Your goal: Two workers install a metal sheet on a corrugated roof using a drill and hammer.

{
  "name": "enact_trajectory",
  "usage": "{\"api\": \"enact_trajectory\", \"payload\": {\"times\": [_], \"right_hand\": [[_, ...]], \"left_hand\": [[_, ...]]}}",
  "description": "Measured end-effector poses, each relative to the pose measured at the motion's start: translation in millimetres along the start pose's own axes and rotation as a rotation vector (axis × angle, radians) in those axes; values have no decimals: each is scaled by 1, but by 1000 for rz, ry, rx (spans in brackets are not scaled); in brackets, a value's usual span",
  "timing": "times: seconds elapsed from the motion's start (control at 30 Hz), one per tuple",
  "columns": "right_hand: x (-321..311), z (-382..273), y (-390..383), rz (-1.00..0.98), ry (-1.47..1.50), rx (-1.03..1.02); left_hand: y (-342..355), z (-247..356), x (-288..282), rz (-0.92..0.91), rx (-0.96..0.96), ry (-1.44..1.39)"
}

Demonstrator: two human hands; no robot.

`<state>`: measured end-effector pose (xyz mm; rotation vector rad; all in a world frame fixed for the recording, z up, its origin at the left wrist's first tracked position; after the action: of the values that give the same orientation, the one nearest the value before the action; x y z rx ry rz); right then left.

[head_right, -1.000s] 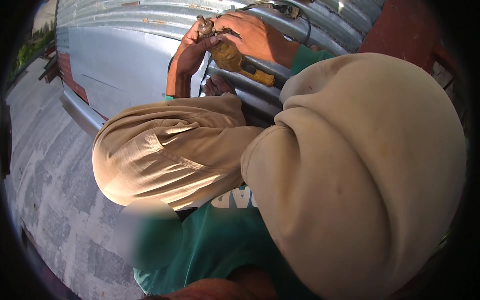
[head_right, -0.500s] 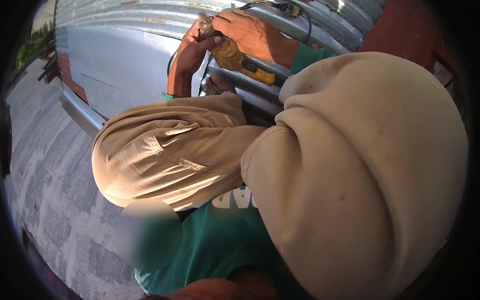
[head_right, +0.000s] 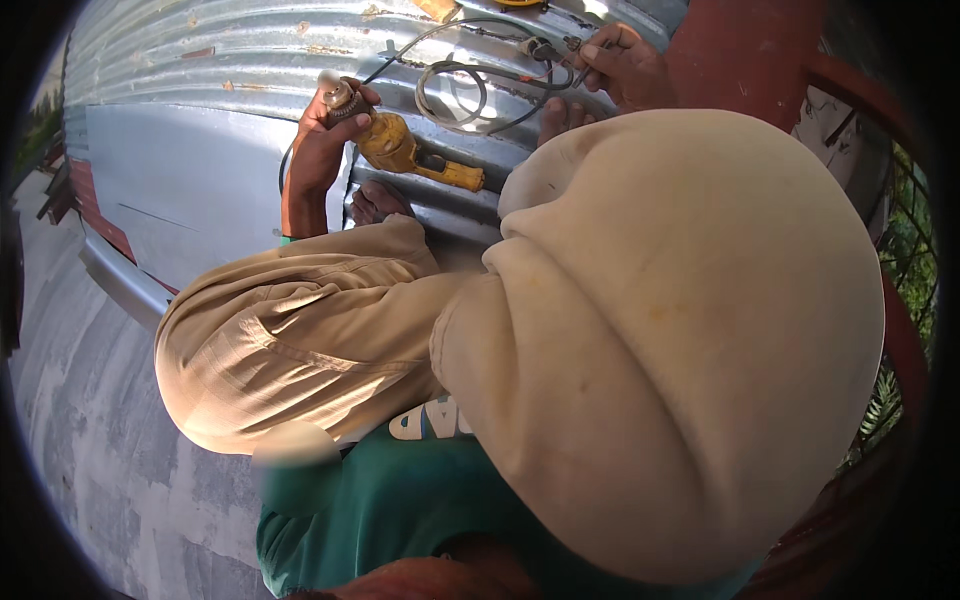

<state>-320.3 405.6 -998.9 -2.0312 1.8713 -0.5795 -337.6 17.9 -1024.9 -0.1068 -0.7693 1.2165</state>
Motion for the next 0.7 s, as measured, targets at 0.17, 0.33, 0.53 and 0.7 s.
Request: {"api": "enact_trajectory", "payload": {"times": [0.17,0.33,0.53,0.7], "right_hand": [[-113,42,-17,-42,-562,-21],[-77,1,9,350,-1377,-305],[142,-31,68,-145,-876,-356],[214,-17,63,-158,-947,-494]], "left_hand": [[7,-9,1,10,-17,73],[5,-8,11,149,19,183],[13,-17,19,260,70,128],[10,-19,19,322,170,135]]}}
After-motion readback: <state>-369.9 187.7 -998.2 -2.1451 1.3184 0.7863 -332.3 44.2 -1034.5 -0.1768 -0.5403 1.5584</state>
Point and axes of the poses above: each hand's wrist, its own y-axis towards the middle knuckle, its own x-axis out of the palm, z = x × y, the point moved 3 cm from there along y, towards the middle knuckle, and after that the axes turned 13 degrees about -y, right-handed, at the moved point
